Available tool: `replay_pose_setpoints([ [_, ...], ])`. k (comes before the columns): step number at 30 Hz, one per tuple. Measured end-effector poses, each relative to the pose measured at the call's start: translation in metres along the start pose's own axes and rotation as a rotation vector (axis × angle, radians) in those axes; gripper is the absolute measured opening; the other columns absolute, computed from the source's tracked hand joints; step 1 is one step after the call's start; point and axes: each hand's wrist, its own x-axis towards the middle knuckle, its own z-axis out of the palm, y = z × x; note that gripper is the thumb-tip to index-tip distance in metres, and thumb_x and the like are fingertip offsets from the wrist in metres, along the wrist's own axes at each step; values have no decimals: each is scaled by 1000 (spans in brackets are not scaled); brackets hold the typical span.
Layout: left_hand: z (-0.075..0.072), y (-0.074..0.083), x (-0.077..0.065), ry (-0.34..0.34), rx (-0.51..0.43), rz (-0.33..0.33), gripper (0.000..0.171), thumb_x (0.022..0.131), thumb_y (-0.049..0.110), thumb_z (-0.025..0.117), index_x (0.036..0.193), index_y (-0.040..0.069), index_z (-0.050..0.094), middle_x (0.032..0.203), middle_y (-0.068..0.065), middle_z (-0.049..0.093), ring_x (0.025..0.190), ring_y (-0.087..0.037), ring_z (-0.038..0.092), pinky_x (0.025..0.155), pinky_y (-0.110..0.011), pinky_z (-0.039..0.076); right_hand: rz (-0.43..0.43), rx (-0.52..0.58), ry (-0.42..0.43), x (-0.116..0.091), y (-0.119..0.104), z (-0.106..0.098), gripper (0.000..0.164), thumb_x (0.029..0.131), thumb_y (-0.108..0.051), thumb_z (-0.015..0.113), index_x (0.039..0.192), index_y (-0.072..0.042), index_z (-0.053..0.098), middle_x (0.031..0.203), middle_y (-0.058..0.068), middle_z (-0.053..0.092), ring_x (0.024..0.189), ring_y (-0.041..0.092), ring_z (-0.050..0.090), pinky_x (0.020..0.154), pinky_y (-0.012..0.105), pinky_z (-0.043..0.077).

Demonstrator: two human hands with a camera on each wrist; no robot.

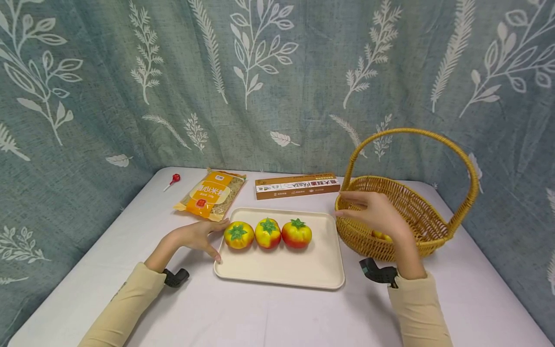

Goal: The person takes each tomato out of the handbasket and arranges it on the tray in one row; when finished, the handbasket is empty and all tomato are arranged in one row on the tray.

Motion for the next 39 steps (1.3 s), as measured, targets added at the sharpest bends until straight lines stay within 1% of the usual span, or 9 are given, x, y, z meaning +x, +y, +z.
replay_pose_setpoints([
  [10,-1,0,1,2,-1,-5,108,65,36,89,148,-2,31,155,-14,27,142,-29,25,115,-43,21,18,21,-42,-11,18,-16,59,90,-40,67,139,-9,53,134,16,56,119,37,54,92,54,47],
  [17,-1,-1,2,-4,3,6,108,65,36,89,148,-2,31,155,-15,26,142,-29,24,115,-43,21,122,12,-37,-21,27,-31,66,89,-44,66,143,-10,48,138,22,50,122,42,49,92,59,44],
  [26,2,1,3,-2,-5,-12,107,65,36,89,148,1,33,156,-13,26,142,-28,25,115,-42,22,147,18,-19,-29,40,-42,66,90,-45,65,145,-12,45,141,19,49,123,41,48,91,60,43],
  [28,3,1,3,0,-3,-20,106,65,36,89,148,1,33,156,-12,26,142,-27,25,115,-42,22,130,2,-31,-29,45,-44,65,90,-45,64,144,-12,46,139,18,51,121,39,50,91,59,45],
  [29,3,2,2,1,-3,-24,106,65,36,89,149,1,33,156,-12,26,142,-27,26,115,-42,23,124,-3,-40,-29,48,-45,65,90,-45,64,144,-12,47,139,18,51,119,33,54,91,57,46],
  [32,3,2,1,0,-2,-38,107,65,36,89,149,2,33,156,-11,26,142,-26,25,115,-42,23,110,-11,-82,-27,57,-48,63,91,-42,65,143,-12,47,138,18,52,116,31,57,89,53,49],
  [35,2,2,0,0,-2,-42,107,65,37,89,149,3,33,156,-11,26,142,-27,25,115,-42,23,105,-9,-138,-23,66,-51,64,90,-40,66,143,-8,47,138,20,51,117,34,56,89,54,49],
  [36,1,2,0,0,-3,-40,107,65,37,89,149,2,33,156,-11,26,142,-27,25,115,-42,23,103,-10,-158,-22,69,-52,64,90,-38,67,142,-7,47,138,21,51,117,41,54,88,54,49],
  [39,1,1,-1,5,-1,-27,107,65,37,89,149,1,33,156,-12,26,142,-28,26,115,-43,22,91,-22,-207,-16,77,-55,65,89,-38,68,140,-4,49,136,23,52,117,42,54,88,55,49],
])
